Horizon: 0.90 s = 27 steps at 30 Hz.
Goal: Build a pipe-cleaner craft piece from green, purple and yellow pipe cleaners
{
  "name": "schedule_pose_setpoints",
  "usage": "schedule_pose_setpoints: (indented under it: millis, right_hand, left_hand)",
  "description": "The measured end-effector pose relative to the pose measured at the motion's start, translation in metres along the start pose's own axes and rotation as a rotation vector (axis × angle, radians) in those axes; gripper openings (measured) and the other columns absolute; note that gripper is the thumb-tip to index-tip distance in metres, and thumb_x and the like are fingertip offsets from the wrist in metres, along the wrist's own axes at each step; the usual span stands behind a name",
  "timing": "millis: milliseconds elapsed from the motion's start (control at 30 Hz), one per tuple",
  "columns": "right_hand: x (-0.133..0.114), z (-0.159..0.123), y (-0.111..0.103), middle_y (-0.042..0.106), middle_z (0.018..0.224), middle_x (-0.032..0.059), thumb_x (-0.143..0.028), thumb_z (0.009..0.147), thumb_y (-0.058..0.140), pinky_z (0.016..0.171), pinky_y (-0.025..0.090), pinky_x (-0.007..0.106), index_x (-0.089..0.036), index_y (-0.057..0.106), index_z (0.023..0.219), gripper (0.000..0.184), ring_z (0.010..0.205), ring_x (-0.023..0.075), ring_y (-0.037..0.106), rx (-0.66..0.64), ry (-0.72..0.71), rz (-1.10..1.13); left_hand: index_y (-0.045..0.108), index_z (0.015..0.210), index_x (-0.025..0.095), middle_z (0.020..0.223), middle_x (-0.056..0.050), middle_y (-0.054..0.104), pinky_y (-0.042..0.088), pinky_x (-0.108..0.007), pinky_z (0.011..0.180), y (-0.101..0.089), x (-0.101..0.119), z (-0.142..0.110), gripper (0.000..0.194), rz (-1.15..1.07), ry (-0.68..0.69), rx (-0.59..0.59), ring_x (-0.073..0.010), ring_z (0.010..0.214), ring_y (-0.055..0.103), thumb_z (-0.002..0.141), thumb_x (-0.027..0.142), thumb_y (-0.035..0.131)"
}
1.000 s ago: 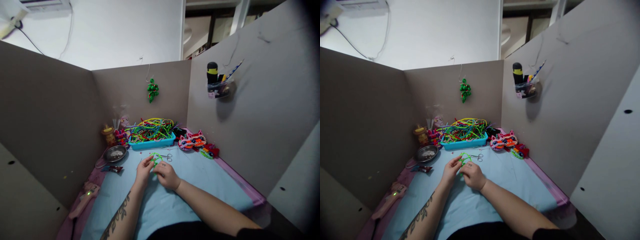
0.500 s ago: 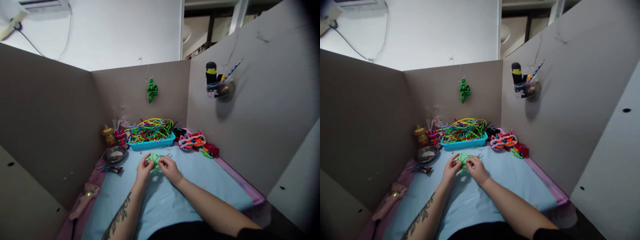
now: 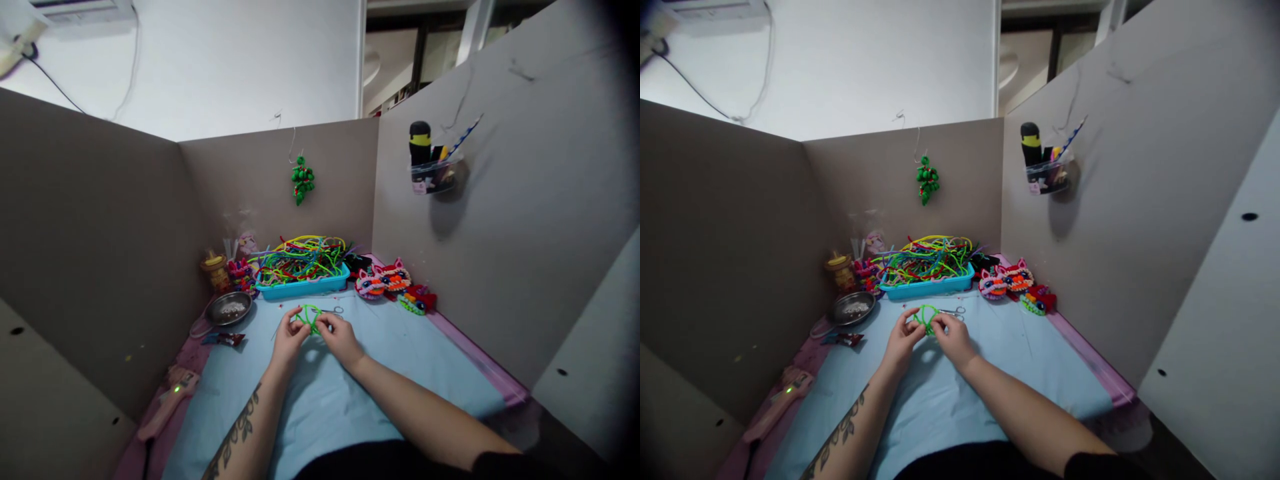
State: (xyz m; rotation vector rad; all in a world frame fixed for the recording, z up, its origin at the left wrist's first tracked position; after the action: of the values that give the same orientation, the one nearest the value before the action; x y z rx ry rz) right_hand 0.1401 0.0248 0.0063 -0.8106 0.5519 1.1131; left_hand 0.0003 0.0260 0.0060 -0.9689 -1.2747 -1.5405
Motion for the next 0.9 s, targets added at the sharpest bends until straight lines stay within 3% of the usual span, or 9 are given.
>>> schedule_pose_setpoints:
  millis: [200, 500, 733, 900]
  right_hand:
    - [-0.006, -0.003, 0.0, 0.064, 0.076, 0.0031, -0.025, 0.079, 0.056, 0.075, 0.041, 0.031, -0.021, 0.062, 0.081, 0.008, 0.078, 0.0185, 0.056, -0.072, -0.189, -0.17]
    - [-0.007, -0.003, 0.002, 0.063, 0.079, 0.0039, -0.025, 0.072, 0.065, 0.077, 0.041, 0.034, -0.02, 0.062, 0.082, 0.011, 0.083, 0.0209, 0.054, -0.075, -0.221, -0.223]
    - [-0.008, -0.003, -0.003, 0.065, 0.084, 0.0043, -0.021, 0.083, 0.055, 0.079, 0.039, 0.035, -0.023, 0.065, 0.092, 0.013, 0.084, 0.0202, 0.055, -0.083, -0.291, -0.307]
    - [-0.013, -0.006, -0.004, 0.064, 0.078, 0.0043, -0.021, 0.083, 0.055, 0.077, 0.039, 0.036, -0.023, 0.065, 0.082, 0.01, 0.082, 0.0205, 0.052, -0.093, -0.36, -0.312]
  left_hand:
    - [0.048, 0.113, 0.018, 0.062, 0.005, 0.058, 0.041, -0.02, 0.062, -0.003, -0.002, 0.0, 0.059, -0.057, -0.022, 0.002, -0.0073, 0.058, 0.054, 0.061, 0.024, 0.075]
    - [0.049, 0.113, 0.017, 0.062, 0.005, 0.058, 0.042, -0.021, 0.064, -0.002, -0.001, 0.0, 0.061, -0.064, -0.005, 0.027, -0.0076, 0.058, 0.054, 0.059, 0.021, 0.076]
    - [0.047, 0.113, 0.018, 0.063, 0.004, 0.058, 0.043, -0.022, 0.062, -0.002, 0.002, 0.0, 0.063, -0.072, -0.097, 0.091, -0.0088, 0.058, 0.056, 0.058, 0.027, 0.077]
    - [0.047, 0.108, 0.018, 0.06, 0.006, 0.057, 0.042, -0.021, 0.061, -0.002, 0.003, 0.0, 0.056, 0.009, 0.002, 0.141, -0.0081, 0.056, 0.055, 0.06, 0.027, 0.074]
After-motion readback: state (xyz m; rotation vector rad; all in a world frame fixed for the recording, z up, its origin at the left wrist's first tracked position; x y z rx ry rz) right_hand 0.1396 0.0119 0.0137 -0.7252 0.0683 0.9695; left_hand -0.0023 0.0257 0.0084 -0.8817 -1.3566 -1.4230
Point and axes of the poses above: each hand's wrist, its own z-axis towards the middle knuckle, its own y-axis out of the palm, x = y × z, the point moved 2 cm from there along z, towards the middle knuckle
